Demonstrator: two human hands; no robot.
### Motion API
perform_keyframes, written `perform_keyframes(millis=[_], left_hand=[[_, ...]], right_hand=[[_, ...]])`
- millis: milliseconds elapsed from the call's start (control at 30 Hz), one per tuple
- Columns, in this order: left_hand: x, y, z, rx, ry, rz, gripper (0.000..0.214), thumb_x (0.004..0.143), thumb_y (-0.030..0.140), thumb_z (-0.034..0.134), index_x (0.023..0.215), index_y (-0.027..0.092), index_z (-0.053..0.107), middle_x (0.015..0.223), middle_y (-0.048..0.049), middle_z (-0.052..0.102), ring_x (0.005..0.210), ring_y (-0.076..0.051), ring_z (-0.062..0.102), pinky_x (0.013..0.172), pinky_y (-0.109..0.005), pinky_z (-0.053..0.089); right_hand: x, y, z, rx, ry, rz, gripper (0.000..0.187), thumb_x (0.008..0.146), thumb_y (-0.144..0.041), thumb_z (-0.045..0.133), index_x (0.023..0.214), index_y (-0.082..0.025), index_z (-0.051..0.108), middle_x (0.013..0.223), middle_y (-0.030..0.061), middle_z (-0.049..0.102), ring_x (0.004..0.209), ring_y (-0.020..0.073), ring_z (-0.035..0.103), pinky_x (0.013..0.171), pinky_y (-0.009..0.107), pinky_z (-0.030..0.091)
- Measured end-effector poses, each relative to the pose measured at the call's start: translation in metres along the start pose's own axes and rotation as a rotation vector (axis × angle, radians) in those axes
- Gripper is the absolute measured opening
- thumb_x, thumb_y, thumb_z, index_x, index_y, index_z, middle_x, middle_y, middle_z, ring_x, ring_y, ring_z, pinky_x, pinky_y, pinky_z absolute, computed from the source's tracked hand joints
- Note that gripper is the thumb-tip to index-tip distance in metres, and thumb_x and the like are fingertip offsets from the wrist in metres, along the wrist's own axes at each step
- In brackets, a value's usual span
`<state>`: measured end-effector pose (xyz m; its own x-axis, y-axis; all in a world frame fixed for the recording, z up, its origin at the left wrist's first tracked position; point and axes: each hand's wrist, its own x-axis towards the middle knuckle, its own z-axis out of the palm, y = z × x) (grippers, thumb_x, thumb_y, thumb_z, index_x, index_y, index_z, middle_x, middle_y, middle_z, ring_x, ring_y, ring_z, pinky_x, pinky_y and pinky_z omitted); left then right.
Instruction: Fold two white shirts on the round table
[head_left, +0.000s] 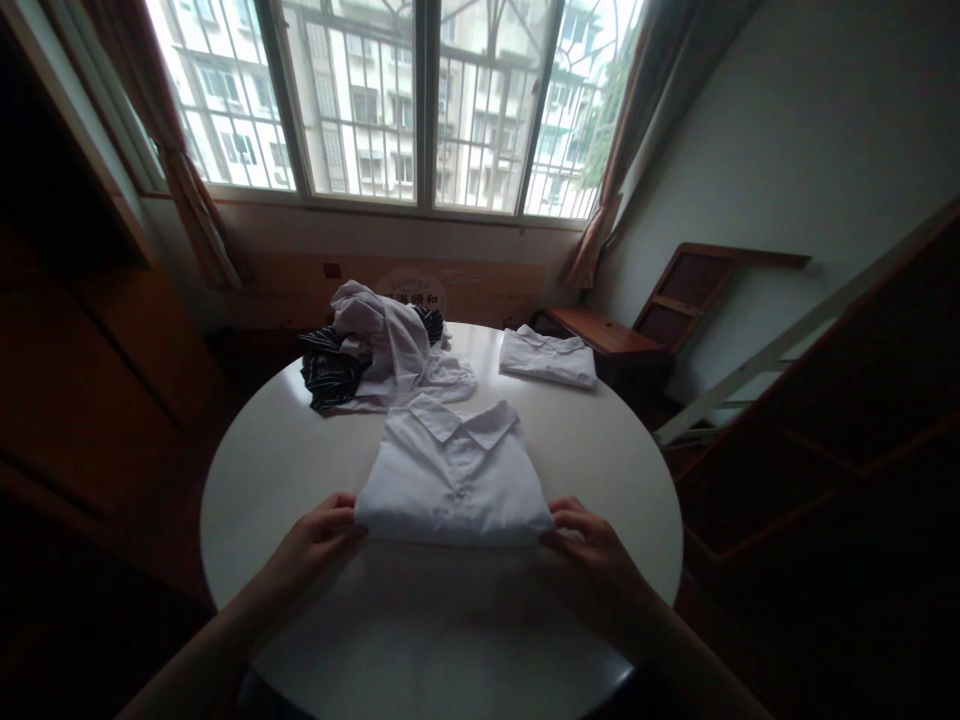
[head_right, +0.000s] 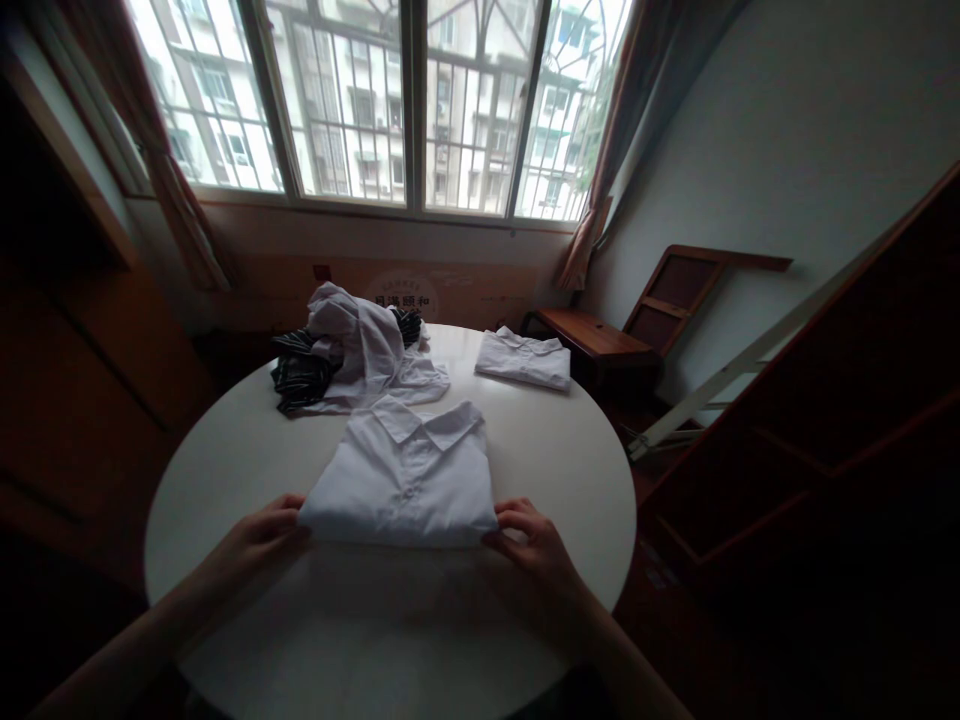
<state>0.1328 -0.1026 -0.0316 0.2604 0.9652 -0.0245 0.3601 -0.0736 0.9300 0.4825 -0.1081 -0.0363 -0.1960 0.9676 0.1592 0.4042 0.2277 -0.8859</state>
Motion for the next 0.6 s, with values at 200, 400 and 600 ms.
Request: perform_keyframes(millis=[200,400,600], left_hand=[[0.003,0.009,0.000,-0.015,0.063,-0.031,0.037,0.066,0.052,0.058,0.068,0.018,0.070,0.091,-0.0089,0.057,0.083,-0.022,0.055,0.069,-0.029,0.047],[0.001,0.015,0.002,-0.002,0.100,-0.068,0.034,0.065,0.051,0.060,0.066,0.019,0.071,0.090,-0.0082,0.057,0.082,-0.021,0.056,0.068,-0.029,0.047],[-0.003,0.010,0.004,-0.034,0.125,-0.091,0.035,0.064,0.051,0.062,0.065,0.017,0.070,0.090,-0.0083,0.053,0.078,-0.020,0.055,0.064,-0.027,0.045]], right_hand=[[0.007,-0.012,-0.008,-0.114,0.065,-0.120,0.019,0.072,-0.040,0.063,0.066,-0.022,0.066,0.078,0.0035,0.060,0.082,0.0187,0.053,0.076,0.033,0.041],[0.006,-0.011,-0.011,-0.168,0.092,-0.158,0.017,0.071,-0.038,0.064,0.065,-0.022,0.064,0.075,0.0033,0.060,0.079,0.0193,0.053,0.072,0.034,0.042],[0.003,-0.009,-0.008,-0.177,0.116,-0.134,0.018,0.070,-0.038,0.065,0.062,-0.022,0.064,0.074,0.0028,0.059,0.078,0.0190,0.053,0.071,0.033,0.042]])
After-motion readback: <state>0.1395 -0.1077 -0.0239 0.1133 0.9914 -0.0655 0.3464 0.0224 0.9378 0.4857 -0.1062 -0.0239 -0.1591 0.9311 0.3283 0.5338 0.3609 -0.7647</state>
